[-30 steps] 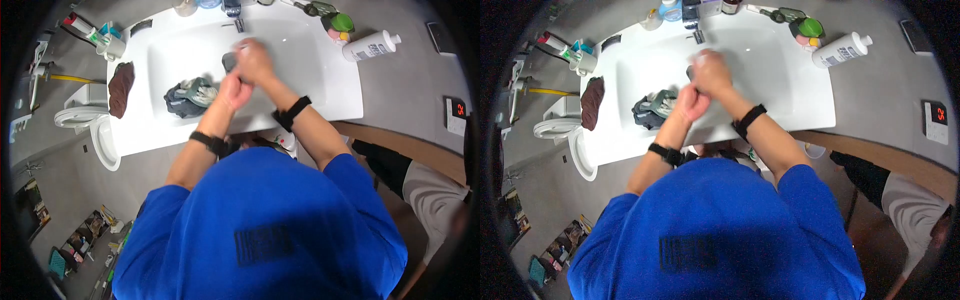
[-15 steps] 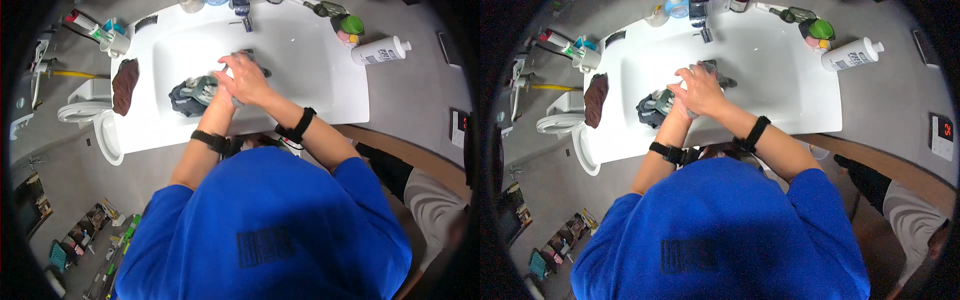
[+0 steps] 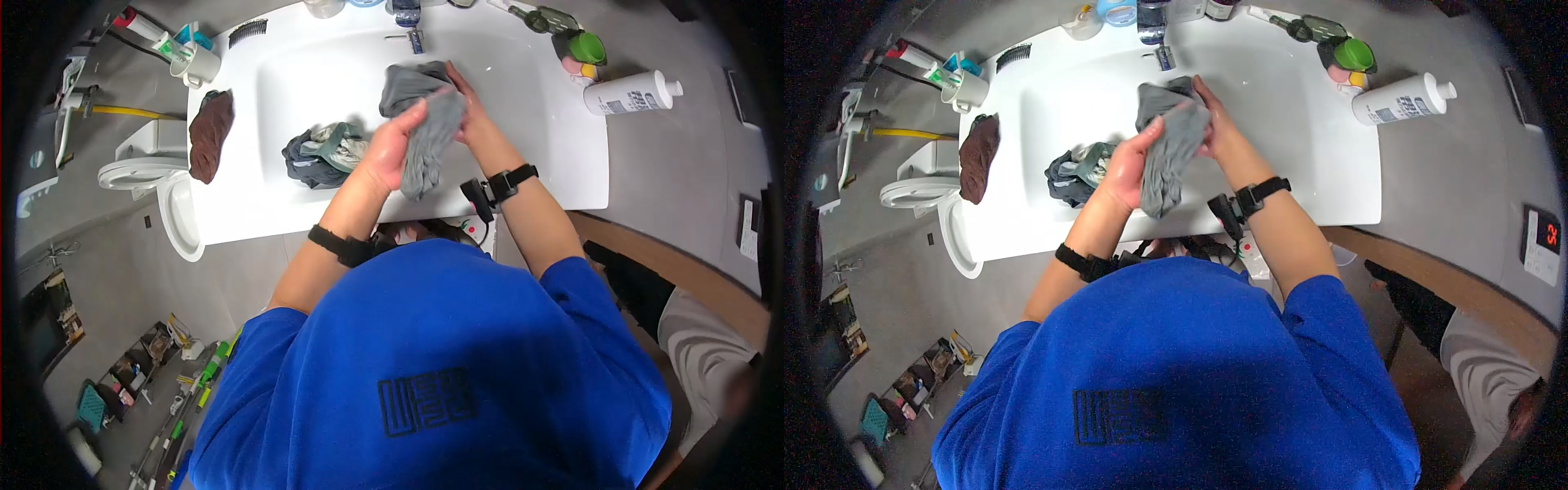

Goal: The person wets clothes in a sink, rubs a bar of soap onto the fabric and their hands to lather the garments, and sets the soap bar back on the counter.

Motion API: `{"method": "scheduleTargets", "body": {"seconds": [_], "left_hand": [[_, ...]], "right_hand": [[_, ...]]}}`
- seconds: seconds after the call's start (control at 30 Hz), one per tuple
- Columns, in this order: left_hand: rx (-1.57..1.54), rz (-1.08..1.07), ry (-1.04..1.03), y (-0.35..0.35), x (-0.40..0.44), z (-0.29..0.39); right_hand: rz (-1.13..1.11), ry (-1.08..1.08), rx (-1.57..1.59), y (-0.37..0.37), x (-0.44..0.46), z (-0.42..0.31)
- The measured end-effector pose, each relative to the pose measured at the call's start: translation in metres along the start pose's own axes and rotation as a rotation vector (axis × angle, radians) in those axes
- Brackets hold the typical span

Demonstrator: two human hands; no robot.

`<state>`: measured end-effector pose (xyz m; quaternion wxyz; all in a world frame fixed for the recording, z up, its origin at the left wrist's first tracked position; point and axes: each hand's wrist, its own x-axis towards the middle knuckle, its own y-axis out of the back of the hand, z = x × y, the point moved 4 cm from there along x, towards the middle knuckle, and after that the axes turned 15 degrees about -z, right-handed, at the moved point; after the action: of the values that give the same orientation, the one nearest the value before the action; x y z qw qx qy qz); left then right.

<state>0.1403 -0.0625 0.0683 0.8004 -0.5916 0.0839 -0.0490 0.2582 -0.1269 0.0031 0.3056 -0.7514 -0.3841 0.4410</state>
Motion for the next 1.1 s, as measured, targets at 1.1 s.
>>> {"method": "scheduleTargets", "body": {"seconds": [1.1], "left_hand": [[-0.447,-0.094,-0.091,0.071,0.001,-0.009]], "right_hand": [[0.372,0.442,-1.818,-0.084,-0.011,0.006]]}}
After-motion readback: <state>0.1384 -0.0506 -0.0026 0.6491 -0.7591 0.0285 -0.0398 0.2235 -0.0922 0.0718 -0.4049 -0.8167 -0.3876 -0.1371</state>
